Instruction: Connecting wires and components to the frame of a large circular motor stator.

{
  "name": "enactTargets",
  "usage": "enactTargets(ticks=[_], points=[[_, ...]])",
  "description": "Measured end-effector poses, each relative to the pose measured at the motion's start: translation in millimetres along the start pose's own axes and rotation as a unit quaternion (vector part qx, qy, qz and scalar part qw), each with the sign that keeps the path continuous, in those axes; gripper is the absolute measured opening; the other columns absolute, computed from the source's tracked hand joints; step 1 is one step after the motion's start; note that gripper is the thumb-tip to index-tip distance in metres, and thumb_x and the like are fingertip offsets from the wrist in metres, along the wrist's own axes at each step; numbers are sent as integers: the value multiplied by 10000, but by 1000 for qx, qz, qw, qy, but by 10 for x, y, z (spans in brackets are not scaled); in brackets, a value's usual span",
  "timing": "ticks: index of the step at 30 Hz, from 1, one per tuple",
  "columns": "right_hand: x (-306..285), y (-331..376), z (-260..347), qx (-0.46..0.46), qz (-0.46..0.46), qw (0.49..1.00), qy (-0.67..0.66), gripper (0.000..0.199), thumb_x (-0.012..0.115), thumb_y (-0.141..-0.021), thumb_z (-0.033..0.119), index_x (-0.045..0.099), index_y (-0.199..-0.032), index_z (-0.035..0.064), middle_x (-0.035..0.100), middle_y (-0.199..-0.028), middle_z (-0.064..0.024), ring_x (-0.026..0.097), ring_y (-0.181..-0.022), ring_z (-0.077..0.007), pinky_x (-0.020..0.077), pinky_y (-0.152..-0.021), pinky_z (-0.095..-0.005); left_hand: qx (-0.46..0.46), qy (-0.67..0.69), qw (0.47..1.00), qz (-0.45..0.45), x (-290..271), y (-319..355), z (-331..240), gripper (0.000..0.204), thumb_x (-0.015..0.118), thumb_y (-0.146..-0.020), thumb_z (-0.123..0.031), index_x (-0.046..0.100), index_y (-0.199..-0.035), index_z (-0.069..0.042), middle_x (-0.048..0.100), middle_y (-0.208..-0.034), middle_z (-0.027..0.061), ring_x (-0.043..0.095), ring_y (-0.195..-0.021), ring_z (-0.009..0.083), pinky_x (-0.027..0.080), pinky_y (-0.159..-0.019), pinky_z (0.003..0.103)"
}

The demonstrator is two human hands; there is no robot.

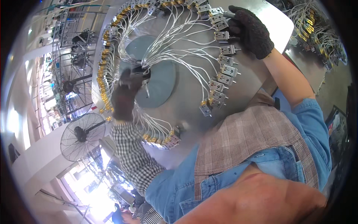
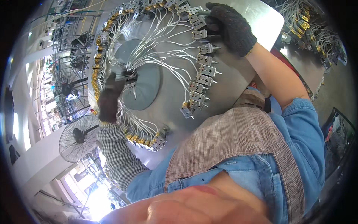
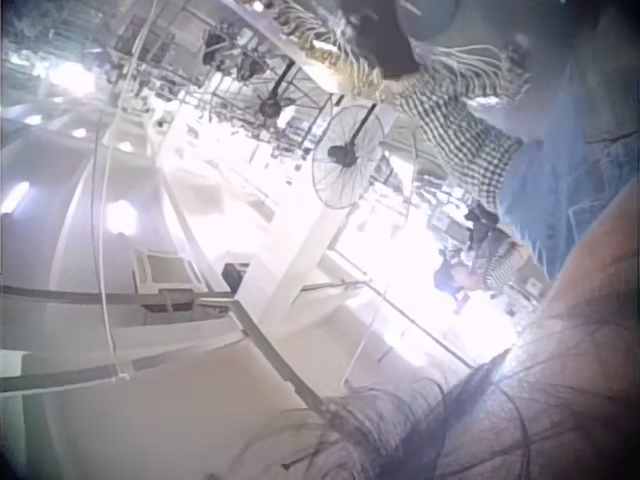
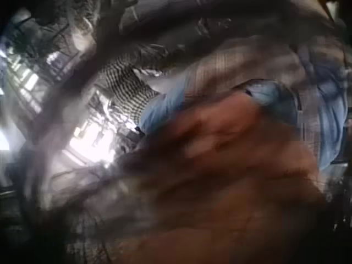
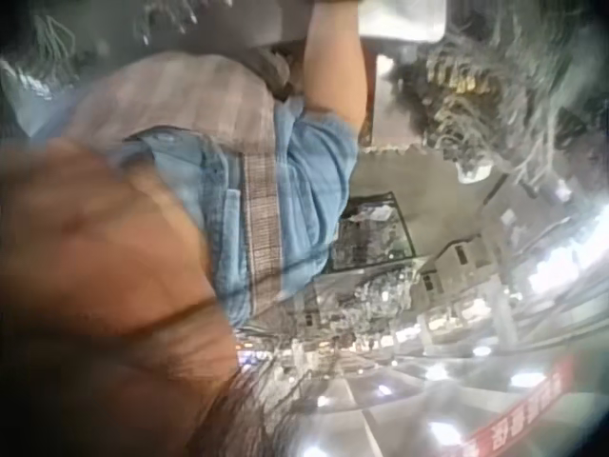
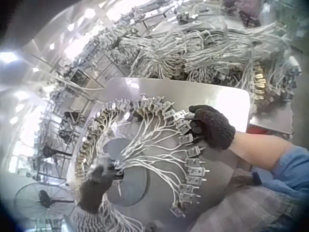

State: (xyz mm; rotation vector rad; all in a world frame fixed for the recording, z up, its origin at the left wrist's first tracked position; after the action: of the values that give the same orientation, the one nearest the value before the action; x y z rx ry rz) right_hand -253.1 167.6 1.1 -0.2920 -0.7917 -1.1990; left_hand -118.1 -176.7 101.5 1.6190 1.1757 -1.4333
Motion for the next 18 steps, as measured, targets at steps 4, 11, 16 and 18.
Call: enactTargets(ticks=[4, 11, 16, 18], points=[[-23, -33, -21, 15, -3, 1000, -24, 491, 498, -903, 267, 375, -1302, 8, 516, -865, -64, 497, -757, -146, 485, -691, -359, -448, -31, 887, 105, 233, 607, 80, 559, 591, -828, -293, 355, -1290, -85, 625, -848, 119, 624, -833, 239, 483, -691, 335], [-101, -235, 58, -41, -12, 997, -66, 326, 569, -845, 177, 498, -1129, 33, 557, -846, -124, 545, -700, -196, 480, -624, -332, -373, -8, 923, 92, 607, 519, 568, 311, 593, -785, -334, 614, -1033, -147, 634, -938, 115, 607, -859, 319, 470, -742, 365], [-26, -287, 84, -23, -10, 996, -82, 336, 543, -867, 199, 475, -1156, 42, 530, -790, -86, 513, -652, -159, 465, -537, -333, -244, 35, 969, 17, 615, 239, 406, 253, 478, -819, -155, 643, -1010, -145, 591, -969, 136, 578, -864, 298, 468, -743, 371], [30, -294, 150, -13, -19, 997, -77, 335, 546, -867, 201, 476, -1155, 45, 528, -790, -85, 511, -652, -159, 463, -533, -328, -206, 60, 975, 50, 590, 150, 234, 256, 460, -811, -126, 659, -971, -105, 605, -1008, 122, 579, -893, 291, 475, -756, 366]])
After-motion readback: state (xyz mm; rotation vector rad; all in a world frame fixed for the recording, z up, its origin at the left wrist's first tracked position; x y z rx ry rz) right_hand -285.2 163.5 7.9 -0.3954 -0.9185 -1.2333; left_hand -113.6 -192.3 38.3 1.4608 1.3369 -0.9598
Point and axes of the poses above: each hand's wrist, its own y-axis away from the middle knuckle, its own x-axis out of the palm, z = x × y, the point moved 6 cm from there along -y, towards the middle knuckle
